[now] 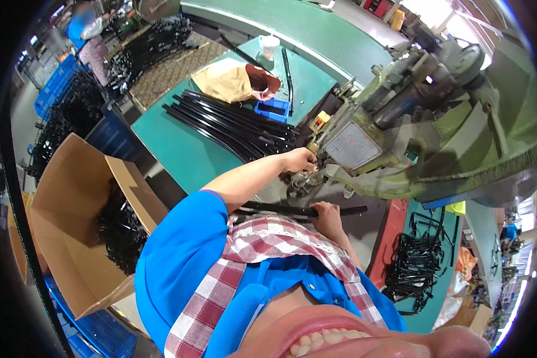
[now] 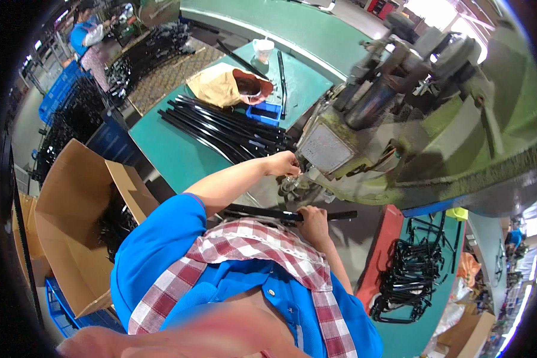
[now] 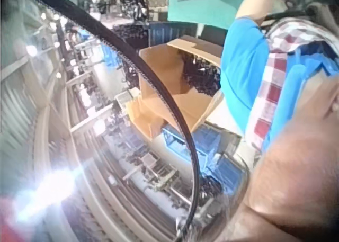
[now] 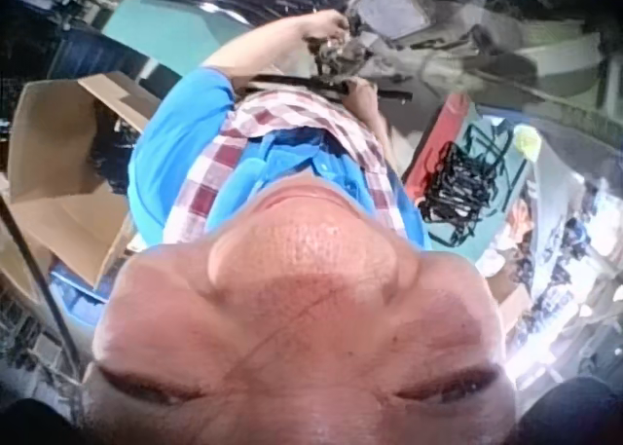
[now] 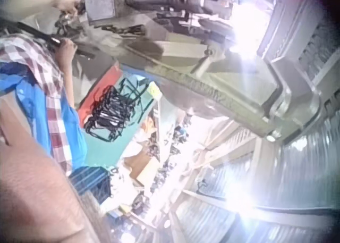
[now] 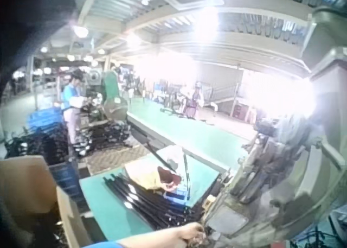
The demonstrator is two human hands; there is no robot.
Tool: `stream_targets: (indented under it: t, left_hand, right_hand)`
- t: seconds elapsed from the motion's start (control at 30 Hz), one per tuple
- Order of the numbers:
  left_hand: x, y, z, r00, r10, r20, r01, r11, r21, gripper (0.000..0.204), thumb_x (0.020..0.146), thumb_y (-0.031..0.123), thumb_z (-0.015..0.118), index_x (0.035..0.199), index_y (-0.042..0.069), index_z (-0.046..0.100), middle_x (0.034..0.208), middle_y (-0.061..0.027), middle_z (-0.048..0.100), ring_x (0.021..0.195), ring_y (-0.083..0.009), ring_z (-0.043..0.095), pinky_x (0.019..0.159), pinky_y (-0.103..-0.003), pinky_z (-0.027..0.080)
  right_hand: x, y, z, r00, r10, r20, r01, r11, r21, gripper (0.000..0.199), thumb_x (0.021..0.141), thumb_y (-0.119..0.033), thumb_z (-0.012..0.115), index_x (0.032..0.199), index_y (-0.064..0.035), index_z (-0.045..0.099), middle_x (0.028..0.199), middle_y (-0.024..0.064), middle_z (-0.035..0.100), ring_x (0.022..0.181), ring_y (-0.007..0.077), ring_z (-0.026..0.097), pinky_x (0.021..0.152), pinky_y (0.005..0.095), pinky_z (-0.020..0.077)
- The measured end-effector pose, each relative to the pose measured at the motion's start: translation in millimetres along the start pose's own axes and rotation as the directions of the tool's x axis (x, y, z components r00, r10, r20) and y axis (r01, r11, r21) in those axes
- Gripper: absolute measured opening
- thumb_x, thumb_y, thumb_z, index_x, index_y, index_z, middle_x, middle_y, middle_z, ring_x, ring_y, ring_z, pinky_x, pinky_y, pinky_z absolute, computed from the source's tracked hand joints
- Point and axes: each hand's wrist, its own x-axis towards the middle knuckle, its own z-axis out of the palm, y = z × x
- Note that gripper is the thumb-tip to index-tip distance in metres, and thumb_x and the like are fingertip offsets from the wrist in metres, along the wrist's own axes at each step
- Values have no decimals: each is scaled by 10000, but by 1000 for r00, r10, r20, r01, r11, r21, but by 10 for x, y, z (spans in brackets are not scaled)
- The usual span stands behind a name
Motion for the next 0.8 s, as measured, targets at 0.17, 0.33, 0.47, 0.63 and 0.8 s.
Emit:
stream_targets:
  t: [0.17, 0.33, 0.47, 0.63, 0.8]
  left_hand:
    - [-54, 132, -107, 995, -104, -9, 104, 990, 91, 186, 826, 156, 759, 801, -8, 675, 679, -22, 626, 619, -101, 556, 584, -281, 455]
    - [-117, -107, -156, 983, -51, -178, 83, 981, 177, 435, 737, 347, 823, 825, -42, 650, 713, -85, 646, 661, -164, 607, 638, -309, 496]
    - [-195, -28, -15, 906, -28, -422, 255, 832, 493, 631, 718, 558, 772, 970, 4, 607, 835, -161, 667, 817, -313, 653, 752, -386, 509]
    - [-405, -253, 150, 961, -34, -276, 170, 857, 486, 487, 884, 488, 618, 949, 6, 629, 880, -179, 680, 836, -325, 664, 746, -419, 511]
    - [-795, -484, 411, 930, -297, 216, 105, 778, 619, 454, 948, 439, 506, 1051, 24, 659, 1042, -221, 668, 987, -379, 631, 863, -441, 489]
  right_hand:
    - [106, -73, 55, 999, -40, 14, 40, 999, 35, 255, 706, -180, 697, 945, -92, 673, 881, 93, 641, 932, 280, 624, 844, 423, 424]
    - [169, -246, 104, 990, -138, 33, 139, 990, 0, 301, 687, -235, 695, 945, -81, 696, 886, 108, 665, 906, 285, 637, 815, 420, 435]
    - [178, -171, 216, 980, -199, -27, 198, 980, -12, 285, 665, -226, 706, 917, -93, 695, 836, 84, 647, 891, 268, 636, 813, 405, 427]
    - [193, -198, 403, 978, -207, -34, 206, 977, -49, 191, 668, -203, 674, 837, -117, 698, 823, 83, 675, 866, 261, 649, 805, 402, 423]
    - [247, -147, 439, 981, -192, 20, 192, 981, -29, 210, 672, -228, 698, 839, -100, 687, 836, 92, 672, 885, 266, 647, 794, 411, 435]
